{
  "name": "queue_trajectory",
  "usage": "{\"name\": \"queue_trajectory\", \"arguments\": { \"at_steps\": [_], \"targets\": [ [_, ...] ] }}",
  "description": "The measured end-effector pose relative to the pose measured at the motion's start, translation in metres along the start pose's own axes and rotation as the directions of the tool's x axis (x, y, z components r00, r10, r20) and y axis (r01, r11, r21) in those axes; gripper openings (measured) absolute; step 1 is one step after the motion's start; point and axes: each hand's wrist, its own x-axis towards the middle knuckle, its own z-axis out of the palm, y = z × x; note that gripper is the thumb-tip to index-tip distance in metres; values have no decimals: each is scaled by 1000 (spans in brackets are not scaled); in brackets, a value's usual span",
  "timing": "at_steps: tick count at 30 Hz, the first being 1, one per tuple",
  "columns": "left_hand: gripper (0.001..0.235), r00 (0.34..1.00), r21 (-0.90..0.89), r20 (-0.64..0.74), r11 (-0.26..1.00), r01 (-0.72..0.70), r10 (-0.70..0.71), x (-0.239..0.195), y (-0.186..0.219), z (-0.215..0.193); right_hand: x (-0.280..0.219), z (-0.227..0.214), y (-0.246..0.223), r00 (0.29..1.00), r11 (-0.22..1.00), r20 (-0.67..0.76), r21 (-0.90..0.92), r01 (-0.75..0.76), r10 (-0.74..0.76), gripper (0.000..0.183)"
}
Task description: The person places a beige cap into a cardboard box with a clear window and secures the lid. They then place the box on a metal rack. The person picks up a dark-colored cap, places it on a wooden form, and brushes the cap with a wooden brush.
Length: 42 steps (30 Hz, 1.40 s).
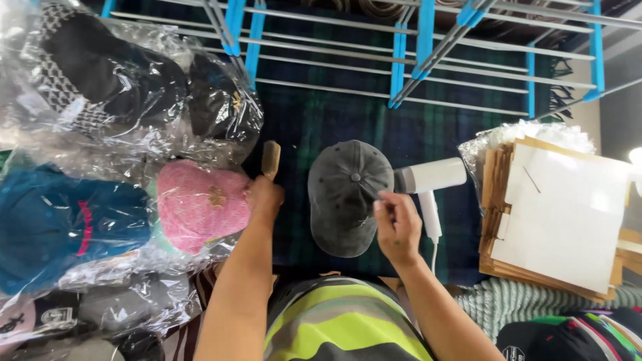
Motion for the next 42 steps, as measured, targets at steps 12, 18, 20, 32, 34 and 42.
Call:
{"name": "queue_trajectory", "arguments": {
  "at_steps": [12, 18, 20, 32, 34, 42],
  "targets": [
    [18, 932, -948, 181, 309, 80, 314, -209, 136, -180, 15, 11, -58, 796, 856, 603, 434, -281, -44, 61],
    [49, 868, -642, -61, 647, -412, 492, -207, 100, -121, 20, -38, -11, 851, 902, 482, 240, -360, 211, 51],
    [59, 892, -581, -223, 681, -445, 393, -187, 81, -90, 36, -54, 1, 921, 991, 384, 85, -105, 65, 49],
    [29, 793, -812, 577, 244, 530, 197, -176, 17, -4, 105, -14, 123, 727, 892, 521, -207, -402, 448, 35],
    [26, 796, -810, 579, 232, 538, 175, -174, 17, -5, 89, -3, 159, 692, 775, 500, 65, -629, 520, 41],
    [40, 833, -823, 538, 292, 487, 130, -188, 24, -38, 42, -7, 150, 733, 726, 440, 225, -650, 519, 38]
  ]
}}
